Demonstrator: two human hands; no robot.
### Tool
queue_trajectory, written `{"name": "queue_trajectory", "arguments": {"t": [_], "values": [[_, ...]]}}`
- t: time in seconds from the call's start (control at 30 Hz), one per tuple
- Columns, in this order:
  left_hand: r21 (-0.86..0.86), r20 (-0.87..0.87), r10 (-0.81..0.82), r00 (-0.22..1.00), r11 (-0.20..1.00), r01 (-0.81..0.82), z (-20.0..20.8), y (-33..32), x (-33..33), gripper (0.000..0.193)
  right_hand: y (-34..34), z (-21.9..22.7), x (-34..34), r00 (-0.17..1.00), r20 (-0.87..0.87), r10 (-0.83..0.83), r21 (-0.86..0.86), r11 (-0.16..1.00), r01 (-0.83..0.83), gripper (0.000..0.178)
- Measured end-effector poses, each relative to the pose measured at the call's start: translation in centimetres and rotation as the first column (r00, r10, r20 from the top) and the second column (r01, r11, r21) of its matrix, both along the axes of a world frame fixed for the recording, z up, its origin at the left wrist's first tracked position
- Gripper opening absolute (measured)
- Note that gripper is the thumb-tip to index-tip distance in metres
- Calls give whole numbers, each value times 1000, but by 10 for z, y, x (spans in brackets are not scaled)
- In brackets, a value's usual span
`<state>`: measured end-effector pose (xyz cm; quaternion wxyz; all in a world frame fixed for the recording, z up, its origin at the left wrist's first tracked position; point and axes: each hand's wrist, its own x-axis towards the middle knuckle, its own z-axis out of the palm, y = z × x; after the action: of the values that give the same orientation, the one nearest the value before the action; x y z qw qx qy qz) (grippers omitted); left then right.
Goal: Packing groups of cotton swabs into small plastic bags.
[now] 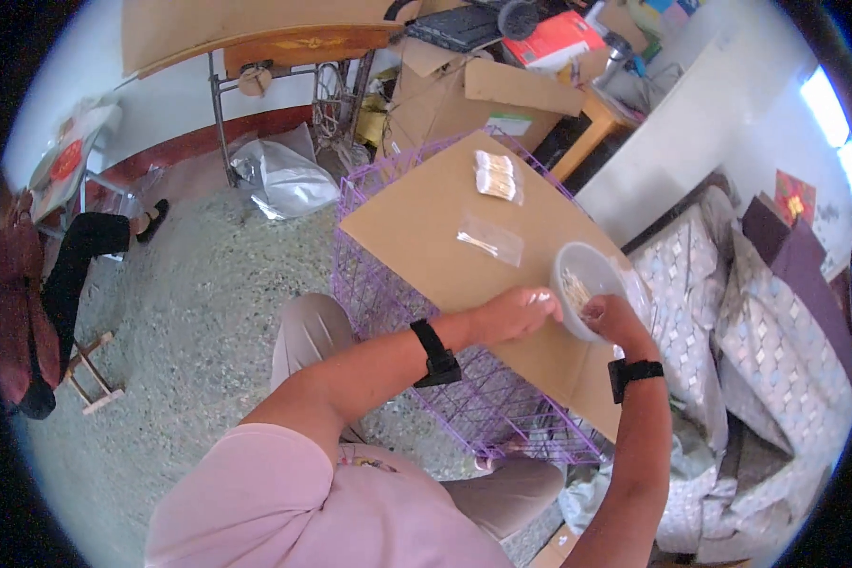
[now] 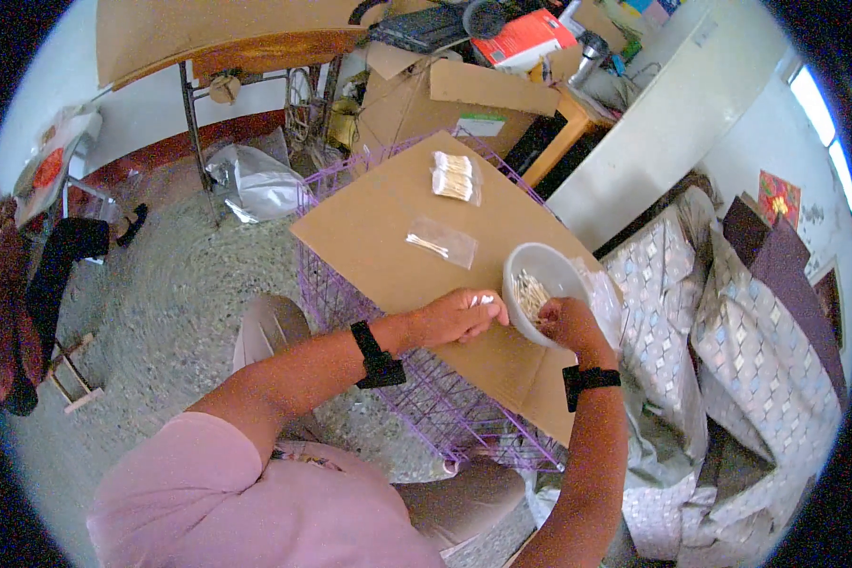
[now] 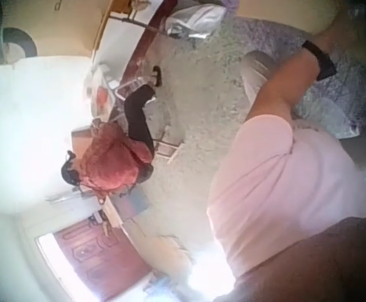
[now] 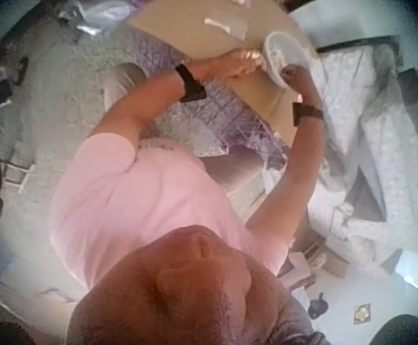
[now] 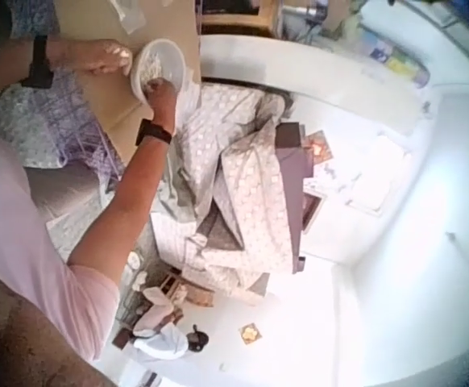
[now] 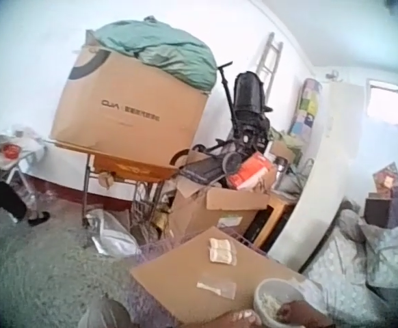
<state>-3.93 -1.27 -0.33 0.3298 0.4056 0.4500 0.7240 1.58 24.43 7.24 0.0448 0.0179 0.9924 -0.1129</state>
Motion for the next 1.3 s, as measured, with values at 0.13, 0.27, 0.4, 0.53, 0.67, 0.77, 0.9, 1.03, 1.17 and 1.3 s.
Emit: {"name": "queue_trajectory", "arguments": {"t": [0.13, 0.27, 0.4, 0.53, 0.67, 0.77, 0.9, 1.03, 1.17, 1.3], "values": [[10, 28, 11, 1000, 1000, -11, -7, 3, -1, 29, -14, 3, -7, 1000, 14, -5, 37, 999, 4, 18], [0, 41, 24, 999, 1000, -24, 3, 1, 1, 27, -8, 4, -3, 999, -38, -5, 80, 997, 8, 13], [-3, -38, 50, 998, 999, -50, 1, 5, -2, 26, 3, 8, 6, 989, -129, 72, 323, 946, -27, 16], [23, -44, 52, 998, 998, -51, -1, 4, -1, 25, 0, 13, 14, 975, -207, 87, 495, 868, 28, 16], [-54, 31, 5, 1000, 999, -4, -1, 2, 0, 25, -12, 22, 29, 960, -279, 8, 430, 895, 118, 16], [15, 49, -4, 999, 1000, 4, 0, 4, 5, 24, -14, 23, 44, 929, -370, 11, 391, 909, 146, 16], [0, 75, -7, 997, 1000, 7, -4, 1, 2, 24, -69, 20, 70, 848, -491, -200, -288, 956, 59, 16], [-67, 2, 64, 998, 996, -64, 10, -5, 4, 22, -99, -16, 93, 901, -261, -346, -656, 749, 98, 18], [-78, -17, 95, 995, 992, -96, 3, 0, 1, 20, -109, -44, 92, 889, -171, -425, -801, 586, 126, 18], [-114, -67, 84, 994, 989, -92, 4, -1, -1, 19, -111, -50, 85, 888, -195, -416, -715, 680, 161, 19]]}}
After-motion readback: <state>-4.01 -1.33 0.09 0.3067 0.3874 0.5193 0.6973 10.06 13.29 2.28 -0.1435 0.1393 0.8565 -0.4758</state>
